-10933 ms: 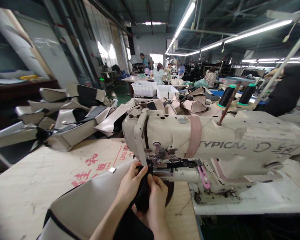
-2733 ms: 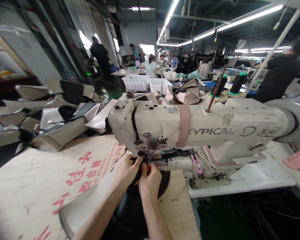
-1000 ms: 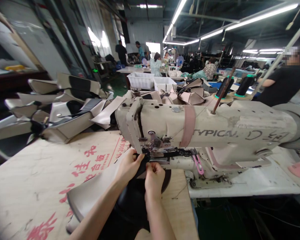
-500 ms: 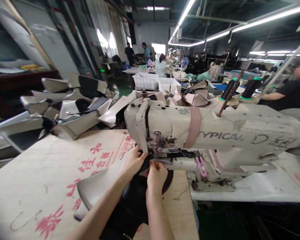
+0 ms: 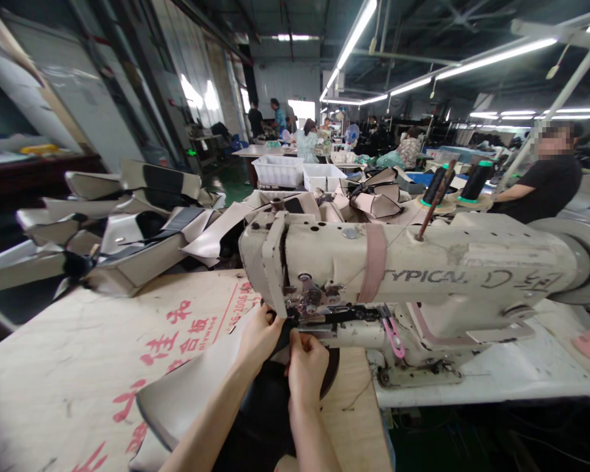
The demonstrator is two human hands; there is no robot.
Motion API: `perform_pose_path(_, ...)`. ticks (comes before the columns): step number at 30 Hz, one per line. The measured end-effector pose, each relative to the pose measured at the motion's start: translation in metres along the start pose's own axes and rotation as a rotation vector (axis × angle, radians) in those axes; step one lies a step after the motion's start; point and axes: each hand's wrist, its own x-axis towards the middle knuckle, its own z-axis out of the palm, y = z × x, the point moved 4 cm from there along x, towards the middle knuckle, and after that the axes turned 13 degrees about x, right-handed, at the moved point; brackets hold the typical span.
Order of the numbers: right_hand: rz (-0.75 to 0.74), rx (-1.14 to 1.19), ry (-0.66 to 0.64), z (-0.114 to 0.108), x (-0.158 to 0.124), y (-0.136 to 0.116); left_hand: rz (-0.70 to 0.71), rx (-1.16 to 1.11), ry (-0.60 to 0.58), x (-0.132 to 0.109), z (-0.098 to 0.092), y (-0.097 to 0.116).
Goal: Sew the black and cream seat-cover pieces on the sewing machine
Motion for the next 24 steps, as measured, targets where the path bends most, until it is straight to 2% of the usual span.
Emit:
perform_pose_path(6, -0.015, -0.087, -0.174, -0.024, -0.01, -0.013, -0.018, 0.036, -0.019, 0.001, -0.002, 0.002)
perform_pose_path(11, -0.034, -0.229, -0.17, -0.057, -0.025, -0.025, -0.02, 0.052, -0.022, 0.001, -0.001, 0.003)
perform_pose_path(14, -0.13, -0.334, -0.097, -0.089, -0.033, -0.041, -0.019, 0.056, -0.022, 0.001, -0.002, 0.003)
perform_pose_path(16, -0.377, -0.467, 0.025, -0.121, -0.033, -0.065, -0.015, 0.048, -0.024, 0.001, -0.002, 0.002)
perform_pose_path(19, -1.02, -0.712, 0.197, -0.174, -0.03, -0.122, -0.003, 0.03, -0.023, 0.002, -0.002, 0.002)
perform_pose_path(20, -1.179, -0.802, 0.26, -0.193, -0.026, -0.14, -0.002, 0.027, -0.022, 0.003, -0.002, 0.001)
perform_pose_path(22, -1.304, -1.009, 0.339, -0.226, -0.011, -0.171, -0.005, 0.024, -0.024, 0.004, -0.001, 0.001)
perform_pose_path(24, -1.292, -1.196, 0.287, -0.25, 0.007, -0.19, -0.004, 0.023, -0.028, 0.004, -0.001, 0.001)
